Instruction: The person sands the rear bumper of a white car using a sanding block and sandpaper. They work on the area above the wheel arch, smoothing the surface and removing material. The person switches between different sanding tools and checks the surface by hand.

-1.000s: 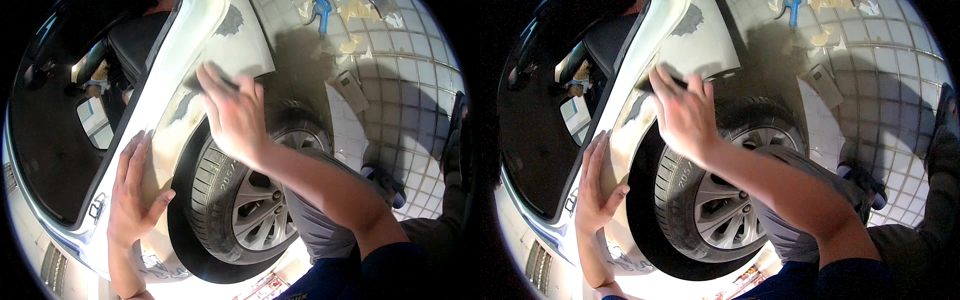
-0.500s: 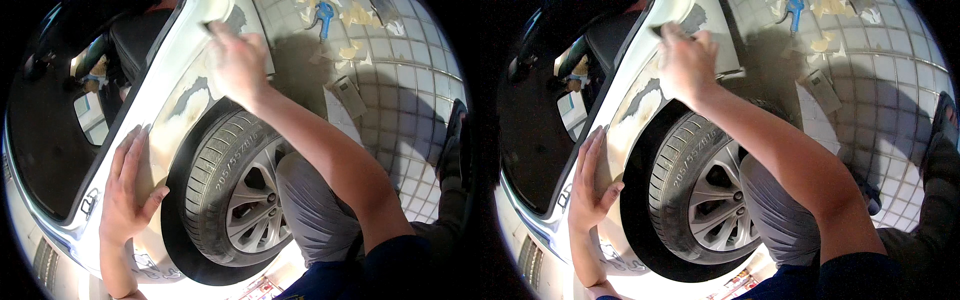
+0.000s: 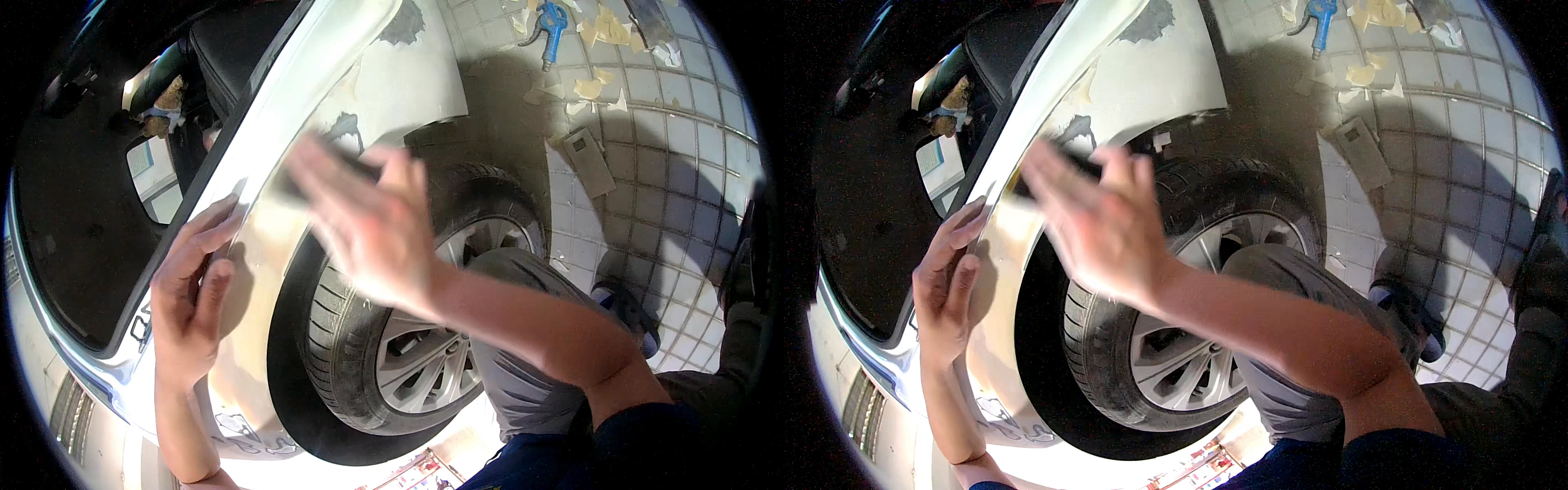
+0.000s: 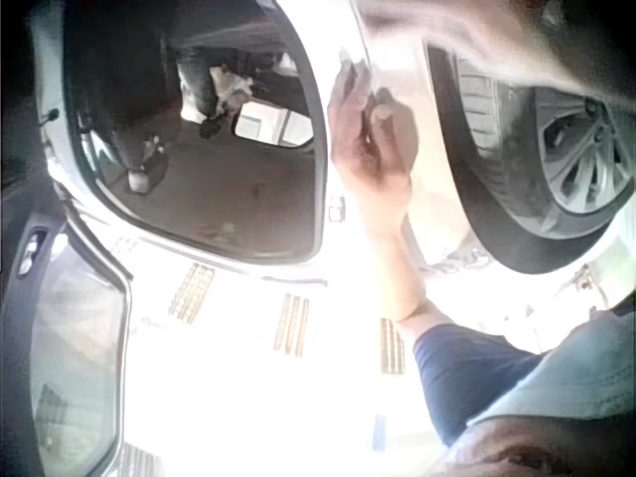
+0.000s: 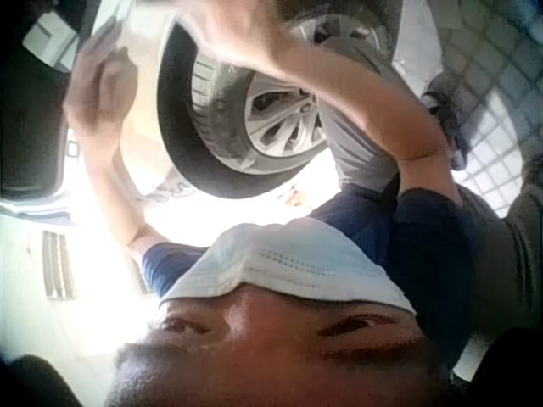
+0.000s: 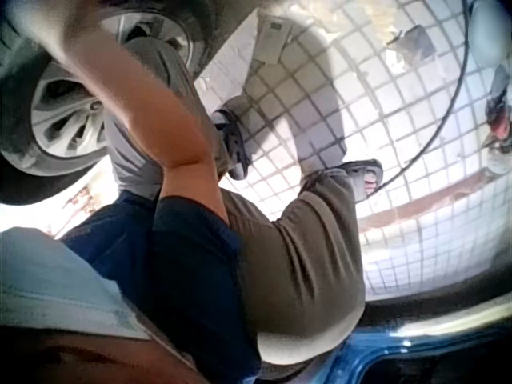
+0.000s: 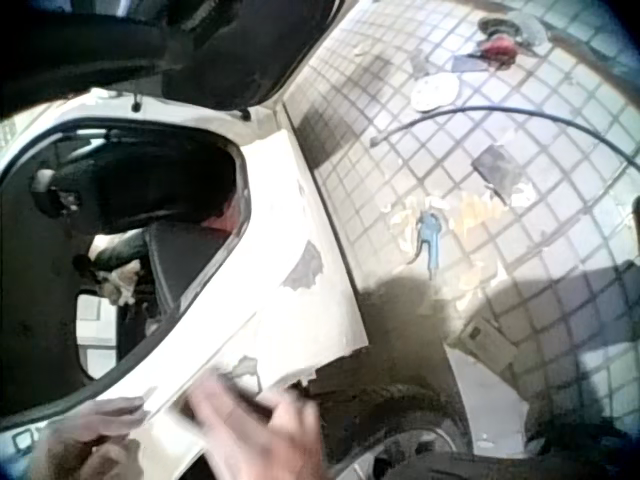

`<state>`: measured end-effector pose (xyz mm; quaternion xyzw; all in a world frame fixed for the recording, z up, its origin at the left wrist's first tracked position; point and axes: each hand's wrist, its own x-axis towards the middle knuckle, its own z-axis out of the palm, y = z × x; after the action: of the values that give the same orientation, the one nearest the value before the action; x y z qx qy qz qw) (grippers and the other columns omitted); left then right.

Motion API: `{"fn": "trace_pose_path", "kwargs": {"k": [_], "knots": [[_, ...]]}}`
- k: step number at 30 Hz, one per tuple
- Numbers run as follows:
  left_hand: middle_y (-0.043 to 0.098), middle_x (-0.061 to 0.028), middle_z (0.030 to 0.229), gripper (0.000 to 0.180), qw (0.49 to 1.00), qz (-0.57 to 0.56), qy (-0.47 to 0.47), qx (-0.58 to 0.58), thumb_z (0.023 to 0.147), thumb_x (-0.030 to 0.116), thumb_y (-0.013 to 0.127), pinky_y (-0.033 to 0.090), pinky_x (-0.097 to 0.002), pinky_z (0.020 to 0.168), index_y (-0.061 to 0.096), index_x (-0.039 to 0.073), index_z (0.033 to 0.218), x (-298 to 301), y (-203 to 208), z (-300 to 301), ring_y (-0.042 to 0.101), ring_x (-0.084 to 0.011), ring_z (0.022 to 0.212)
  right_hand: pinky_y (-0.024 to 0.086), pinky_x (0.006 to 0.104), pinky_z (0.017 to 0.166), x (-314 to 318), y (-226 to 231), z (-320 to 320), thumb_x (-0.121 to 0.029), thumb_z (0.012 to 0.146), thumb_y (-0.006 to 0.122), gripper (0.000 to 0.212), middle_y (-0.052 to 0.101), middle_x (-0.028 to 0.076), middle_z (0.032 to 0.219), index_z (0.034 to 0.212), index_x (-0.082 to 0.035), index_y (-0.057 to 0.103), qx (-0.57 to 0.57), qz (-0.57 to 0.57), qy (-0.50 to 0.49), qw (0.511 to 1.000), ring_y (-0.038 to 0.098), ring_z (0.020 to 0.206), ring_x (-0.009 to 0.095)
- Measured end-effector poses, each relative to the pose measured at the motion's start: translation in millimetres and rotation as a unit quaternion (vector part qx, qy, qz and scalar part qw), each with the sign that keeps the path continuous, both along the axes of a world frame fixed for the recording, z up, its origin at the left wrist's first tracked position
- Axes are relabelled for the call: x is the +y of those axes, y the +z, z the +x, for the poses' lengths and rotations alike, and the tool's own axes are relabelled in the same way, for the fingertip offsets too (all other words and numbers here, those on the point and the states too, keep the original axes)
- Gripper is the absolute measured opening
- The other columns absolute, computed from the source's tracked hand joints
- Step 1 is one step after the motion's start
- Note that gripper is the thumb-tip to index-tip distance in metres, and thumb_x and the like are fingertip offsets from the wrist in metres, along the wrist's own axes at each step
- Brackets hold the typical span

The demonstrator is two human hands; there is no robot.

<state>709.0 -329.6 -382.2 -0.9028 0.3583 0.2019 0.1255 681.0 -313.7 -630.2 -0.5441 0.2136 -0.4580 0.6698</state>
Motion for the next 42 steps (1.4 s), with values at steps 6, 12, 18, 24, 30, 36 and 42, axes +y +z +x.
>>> {"fn": "trace_pose_path", "kwargs": {"k": [6, 12, 18, 24, 30, 36, 42], "knots": [[0.065, -0.0199, 0.139, 0.038, 0.999, -0.022, 0.026, 0.021, 0.097, -0.009, 0.043, 0.044, -0.037, 0.113, 0.07, -0.004, 0.122, 0, 5, 4, 0.065, -0.0273, 0.126, 0.044, 0.0365, 0.085, -36, -49, 35, -0.019, 0.096, 0.069, 0.044, 0.068, 0.0, 0.14, 0.139, -0.015, 0.065, 0.103, -0.068, -0.053, 0.991, 0.053, 0.099, 0.021], [0.061, -0.0208, 0.138, 0.048, 0.971, -0.138, 0.186, 0.058, 0.089, 0.019, 0.045, 0.029, -0.0405, 0.124, 0.058, -0.005, 0.128, 1, 1, 3, 0.053, -0.0289, 0.136, 0.042, 0.0435, 0.092, 16, 17, -27, -0.023, 0.095, 0.071, 0.064, 0.042, 0.007, 0.164, 0.154, -0.01, 0.048, 0.017, 0.0, 0.075, 0.997, 0.047, 0.114, 0.03], [0.056, -0.0233, 0.143, 0.048, 0.992, -0.057, 0.106, 0.039, 0.102, 0.025, 0.047, 0.026, -0.0427, 0.124, 0.051, -0.009, 0.136, -4, 0, -2, 0.049, -0.0304, 0.14, 0.038, 0.0543, 0.104, 23, 4, -26, -0.013, 0.079, 0.082, 0.102, 0.012, 0.022, 0.173, 0.165, -0.016, 0.026, -0.03, -0.007, 0.106, 0.994, 0.044, 0.126, 0.04], [0.061, -0.0202, 0.137, 0.051, 0.998, -0.023, 0.066, -0.002, 0.1, 0.039, 0.058, 0.034, -0.0466, 0.12, 0.058, 0.0, 0.134, 3, 0, 1, 0.057, -0.0324, 0.131, 0.041, 0.0521, 0.099, 40, -22, -19, -0.004, 0.072, 0.077, 0.1, 0.04, 0.03, 0.135, 0.157, 0.001, 0.025, 0.03, 0.11, 0.018, 0.993, 0.049, 0.117, 0.037], [0.061, -0.0202, 0.137, 0.048, 0.999, -0.017, 0.038, -0.001, 0.098, 0.034, 0.058, 0.035, -0.0487, 0.12, 0.06, 0.0, 0.133, 4, 1, 0, 0.058, -0.0329, 0.131, 0.053, 0.0339, 0.085, 1, -105, 11, 0.003, 0.089, 0.052, 0.035, 0.061, 0.01, 0.099, 0.123, -0.003, 0.051, -0.056, 0.443, -0.014, 0.895, 0.064, 0.089, 0.019], [0.06, -0.0207, 0.139, 0.043, 0.999, -0.024, 0.042, 0.005, 0.096, 0.024, 0.056, 0.033, -0.0502, 0.123, 0.06, 0.001, 0.132, 5, -1, 1, 0.056, -0.0334, 0.134, 0.053, 0.0333, 0.087, 5, -113, 14, 0.004, 0.089, 0.056, 0.028, 0.068, 0.01, 0.105, 0.115, -0.006, 0.056, -0.101, 0.39, 0.02, 0.915, 0.068, 0.093, 0.018], [0.058, -0.0208, 0.141, 0.04, 0.999, -0.025, 0.037, 0.01, 0.096, 0.018, 0.058, 0.031, -0.0524, 0.124, 0.06, 0.001, 0.132, 5, -2, -1, 0.054, -0.0344, 0.137, 0.054, 0.0354, 0.087, 3, -108, 12, 0.003, 0.087, 0.059, 0.028, 0.071, 0.012, 0.102, 0.114, -0.005, 0.056, -0.083, 0.387, 0.048, 0.917, 0.071, 0.094, 0.022]]}}
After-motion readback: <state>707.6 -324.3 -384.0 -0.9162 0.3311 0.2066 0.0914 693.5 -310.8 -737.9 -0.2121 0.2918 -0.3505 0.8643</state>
